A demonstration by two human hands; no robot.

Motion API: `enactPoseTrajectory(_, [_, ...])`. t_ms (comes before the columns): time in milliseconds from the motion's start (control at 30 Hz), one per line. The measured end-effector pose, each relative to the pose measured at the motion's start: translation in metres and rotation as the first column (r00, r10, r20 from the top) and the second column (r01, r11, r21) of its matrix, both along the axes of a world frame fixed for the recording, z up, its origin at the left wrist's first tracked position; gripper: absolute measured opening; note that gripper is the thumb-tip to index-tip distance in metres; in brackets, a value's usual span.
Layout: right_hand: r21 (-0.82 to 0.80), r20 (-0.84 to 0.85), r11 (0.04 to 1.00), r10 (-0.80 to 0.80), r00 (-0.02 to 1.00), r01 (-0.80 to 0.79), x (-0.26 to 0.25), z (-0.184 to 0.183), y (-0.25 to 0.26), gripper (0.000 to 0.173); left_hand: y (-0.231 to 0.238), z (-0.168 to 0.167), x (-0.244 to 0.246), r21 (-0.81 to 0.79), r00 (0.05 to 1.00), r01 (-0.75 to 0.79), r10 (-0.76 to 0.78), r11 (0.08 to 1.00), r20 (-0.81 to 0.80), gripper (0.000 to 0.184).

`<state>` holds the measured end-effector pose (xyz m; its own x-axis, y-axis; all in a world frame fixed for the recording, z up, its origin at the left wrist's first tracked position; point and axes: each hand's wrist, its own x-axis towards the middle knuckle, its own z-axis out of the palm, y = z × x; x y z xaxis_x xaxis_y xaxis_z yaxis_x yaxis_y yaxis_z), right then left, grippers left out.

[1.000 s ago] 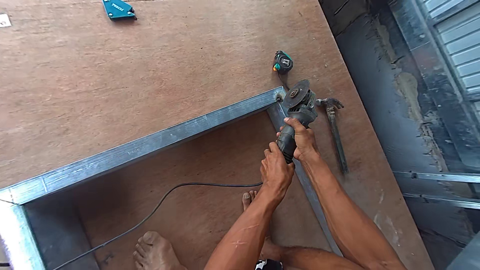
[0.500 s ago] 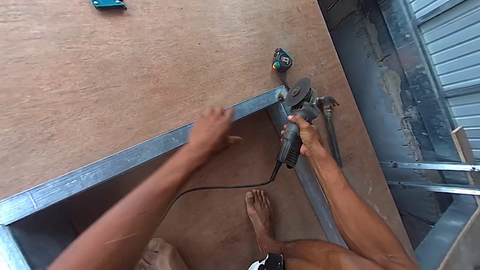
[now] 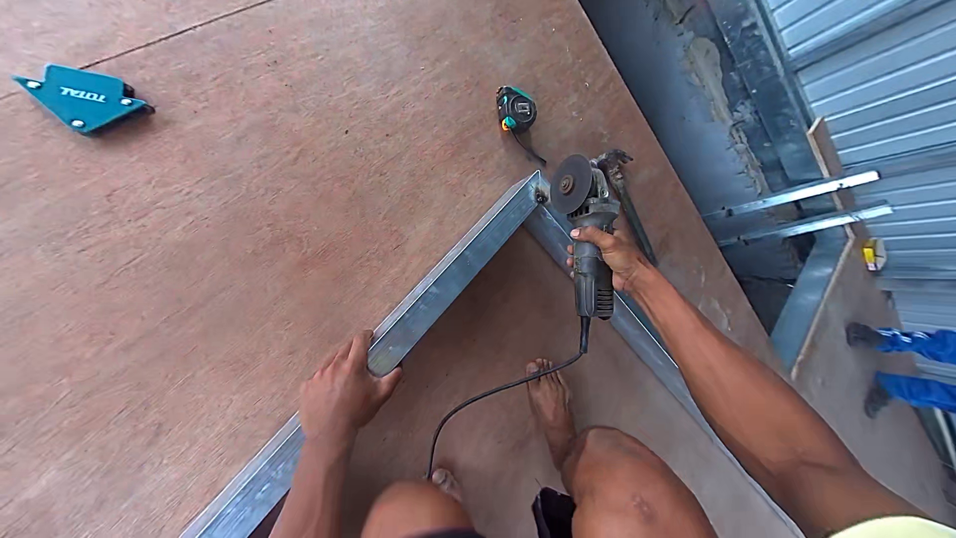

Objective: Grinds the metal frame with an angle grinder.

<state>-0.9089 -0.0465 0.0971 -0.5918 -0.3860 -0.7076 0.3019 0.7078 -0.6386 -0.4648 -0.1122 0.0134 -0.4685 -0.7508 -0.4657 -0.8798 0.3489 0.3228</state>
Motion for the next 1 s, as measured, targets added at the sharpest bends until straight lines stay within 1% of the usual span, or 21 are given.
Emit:
enactPoseTrajectory(133, [0.044,-0.017,0.999,0.012,1.0,-0.011,0.008,0.013,-0.003,0.034,-0.001,0.003,-0.001,0.033,1.0,0.0,0.0,0.999,0.018,0.075])
enactPoseTrajectory(233, [0.077,-0.025,0.996,0.045,0.999,-0.043,0.008,0.012,-0.003,0.034,-0.001,0.001,-0.002,0.033,1.0,0.001,-0.001,0.999,0.005,0.076])
enactPoseTrajectory(500, [0.109,-0.039,0.994,0.029,0.999,-0.025,0.0,0.004,-0.003,0.034,0.003,-0.006,-0.001,-0.059,0.997,-0.005,0.001,0.998,-0.075,0.08])
enactPoseTrajectory(733, [0.134,-0.049,0.99,0.052,0.997,-0.045,0.005,0.004,0.001,0.033,0.003,-0.006,-0.001,-0.065,0.995,-0.002,-0.004,0.998,-0.102,0.08])
enactPoseTrajectory(833, [0.139,-0.042,0.989,0.058,0.997,-0.052,0.004,0.005,0.002,0.036,0.003,-0.009,0.001,-0.069,0.994,0.005,-0.013,0.998,-0.109,0.08])
enactPoseTrajectory(1000, [0.165,-0.046,0.984,0.069,0.997,-0.06,0.005,0.007,-0.001,0.037,0.001,-0.006,0.002,-0.023,0.993,0.006,-0.009,1.0,-0.116,0.079])
